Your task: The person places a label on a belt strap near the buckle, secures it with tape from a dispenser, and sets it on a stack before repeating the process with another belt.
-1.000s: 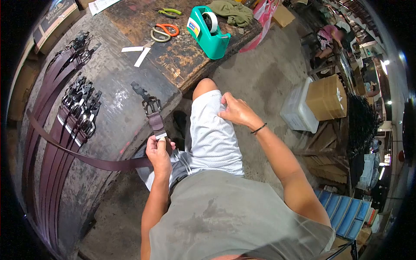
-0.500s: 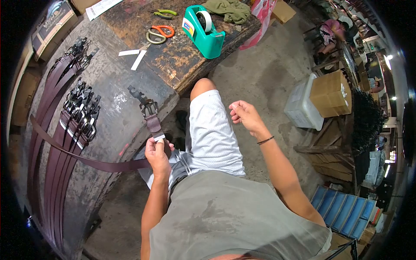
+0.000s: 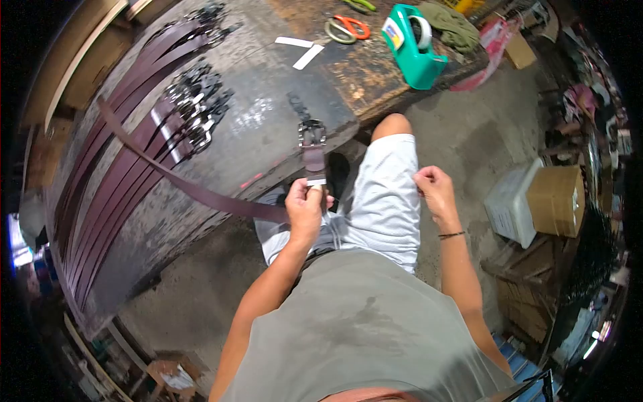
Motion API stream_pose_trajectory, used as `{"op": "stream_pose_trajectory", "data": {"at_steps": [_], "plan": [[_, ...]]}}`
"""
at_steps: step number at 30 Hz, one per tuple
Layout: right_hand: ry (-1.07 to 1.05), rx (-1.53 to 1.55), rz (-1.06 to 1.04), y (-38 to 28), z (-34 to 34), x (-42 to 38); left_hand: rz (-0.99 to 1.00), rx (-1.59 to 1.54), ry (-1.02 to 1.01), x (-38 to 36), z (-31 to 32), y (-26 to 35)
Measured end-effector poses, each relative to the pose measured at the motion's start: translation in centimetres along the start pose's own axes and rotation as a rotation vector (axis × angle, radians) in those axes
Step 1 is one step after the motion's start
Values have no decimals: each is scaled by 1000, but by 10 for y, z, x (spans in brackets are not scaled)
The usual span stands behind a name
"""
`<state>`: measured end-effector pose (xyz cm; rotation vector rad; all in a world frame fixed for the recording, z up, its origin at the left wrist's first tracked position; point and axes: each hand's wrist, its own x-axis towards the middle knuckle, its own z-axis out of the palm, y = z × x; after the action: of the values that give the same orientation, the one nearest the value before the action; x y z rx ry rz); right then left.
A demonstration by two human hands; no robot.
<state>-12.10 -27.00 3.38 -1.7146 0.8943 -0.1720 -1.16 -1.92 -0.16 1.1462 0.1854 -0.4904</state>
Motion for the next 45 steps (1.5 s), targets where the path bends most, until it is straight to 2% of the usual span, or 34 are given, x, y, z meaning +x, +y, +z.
{"op": "stream_pose_trajectory", "data": {"at_steps": [5,7,11,13,16,21,31,36,45], "plan": [[35,26,-31,-13,-3,-7,4,9,3,0,1,3],[98,-112,-109,-20,-7,-10,9,12,4,0,1,4],[88,-79,-184,-51,-6,-19,9,19,-1,0,2,5],[-81,157,-164,-67,10,-25,9,14,-8,0,2,3],[-319,223,-107,-80,48,-28,20,18,-20,2,2,2],[-515,256,-59,-86,110,-21,48,39,-12,0,4,3],[-558,137,-53,-82,133,-12,56,59,-57,-2,5,6],[-520,-49,-175,-78,136,-9,81,67,-32,-2,6,4],[-524,-30,-174,-82,138,-10,82,88,-41,0,4,1]]}}
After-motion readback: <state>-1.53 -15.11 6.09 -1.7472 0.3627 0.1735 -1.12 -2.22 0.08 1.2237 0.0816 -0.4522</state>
